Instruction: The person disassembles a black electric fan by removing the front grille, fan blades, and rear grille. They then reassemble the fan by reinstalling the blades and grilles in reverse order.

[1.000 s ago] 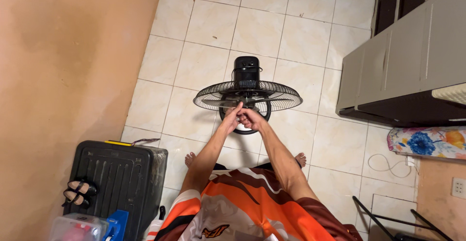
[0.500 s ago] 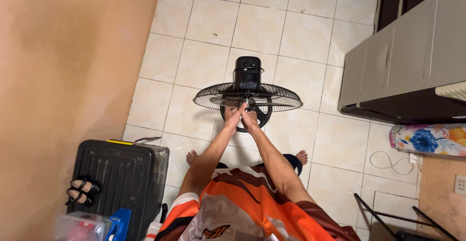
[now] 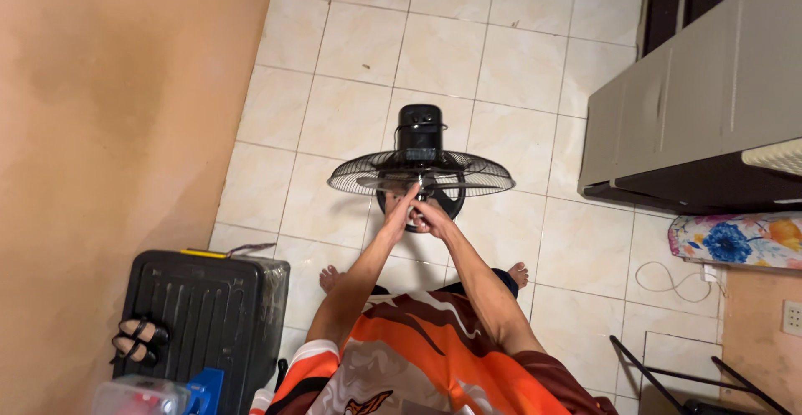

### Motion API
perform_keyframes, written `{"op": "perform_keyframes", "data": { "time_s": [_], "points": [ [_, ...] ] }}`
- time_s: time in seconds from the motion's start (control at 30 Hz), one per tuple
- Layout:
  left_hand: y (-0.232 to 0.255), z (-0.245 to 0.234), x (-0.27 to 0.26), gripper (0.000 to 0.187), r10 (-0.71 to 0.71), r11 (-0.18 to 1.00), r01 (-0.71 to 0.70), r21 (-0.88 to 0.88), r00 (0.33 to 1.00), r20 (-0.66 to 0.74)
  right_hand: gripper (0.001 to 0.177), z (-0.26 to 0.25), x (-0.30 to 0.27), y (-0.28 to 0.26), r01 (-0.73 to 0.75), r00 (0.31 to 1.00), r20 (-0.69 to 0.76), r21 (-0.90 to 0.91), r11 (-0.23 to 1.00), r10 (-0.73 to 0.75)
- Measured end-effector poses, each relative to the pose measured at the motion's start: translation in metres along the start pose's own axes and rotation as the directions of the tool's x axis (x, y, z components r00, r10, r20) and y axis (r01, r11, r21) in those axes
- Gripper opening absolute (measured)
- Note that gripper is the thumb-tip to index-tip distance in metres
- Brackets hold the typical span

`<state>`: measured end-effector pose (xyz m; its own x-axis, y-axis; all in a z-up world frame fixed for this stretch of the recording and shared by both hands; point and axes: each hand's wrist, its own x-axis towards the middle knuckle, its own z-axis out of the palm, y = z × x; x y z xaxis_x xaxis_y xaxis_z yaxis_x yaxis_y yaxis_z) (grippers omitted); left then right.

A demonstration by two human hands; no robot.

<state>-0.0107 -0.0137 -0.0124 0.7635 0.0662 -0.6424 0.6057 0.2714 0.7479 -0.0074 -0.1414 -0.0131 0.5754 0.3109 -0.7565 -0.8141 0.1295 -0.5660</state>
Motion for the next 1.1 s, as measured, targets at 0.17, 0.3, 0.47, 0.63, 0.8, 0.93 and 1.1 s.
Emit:
{"op": "perform_keyframes", "data": {
  "time_s": [0.17,0.3,0.47,0.63,0.8,0.93,1.1],
  "points": [
    [-0.032,0.017,-0.035,0.083,-0.115,0.992,0.109,0.068,0.990,0.085,0.032,-0.050,-0.050,0.023,0.010,1.000,-0.003,-0.131,0.991,-0.011],
    [-0.055,0.063,-0.046,0.070,-0.356,0.886,0.173,0.430,0.847,0.394,0.020,-0.136,-0.106,0.043,0.200,0.978,-0.055,-0.064,0.978,-0.203],
    [-0.076,0.179,-0.041,0.050,-0.382,0.760,-0.124,0.638,0.709,0.593,0.021,-0.259,-0.175,0.051,0.416,0.896,-0.192,0.045,0.908,-0.400],
    [-0.068,0.308,-0.085,0.038,-0.332,0.847,-0.102,0.521,0.665,0.669,0.016,-0.337,-0.275,0.025,0.458,0.851,-0.289,0.002,0.889,-0.438],
    [-0.057,0.411,-0.140,0.030,-0.370,0.809,-0.196,0.554,0.563,0.739,0.014,-0.377,-0.375,0.030,0.555,0.744,-0.430,-0.029,0.831,-0.512],
    [-0.049,0.466,-0.174,0.029,-0.404,0.767,-0.322,0.555,0.429,0.808,0.014,-0.380,-0.441,0.059,0.620,0.632,-0.596,0.006,0.784,-0.496],
    [-0.063,0.508,-0.213,0.030,-0.488,0.713,-0.437,0.549,0.252,0.835,0.013,-0.354,-0.495,0.122,0.726,0.408,-0.799,-0.011,0.688,-0.443]
  ]
}}
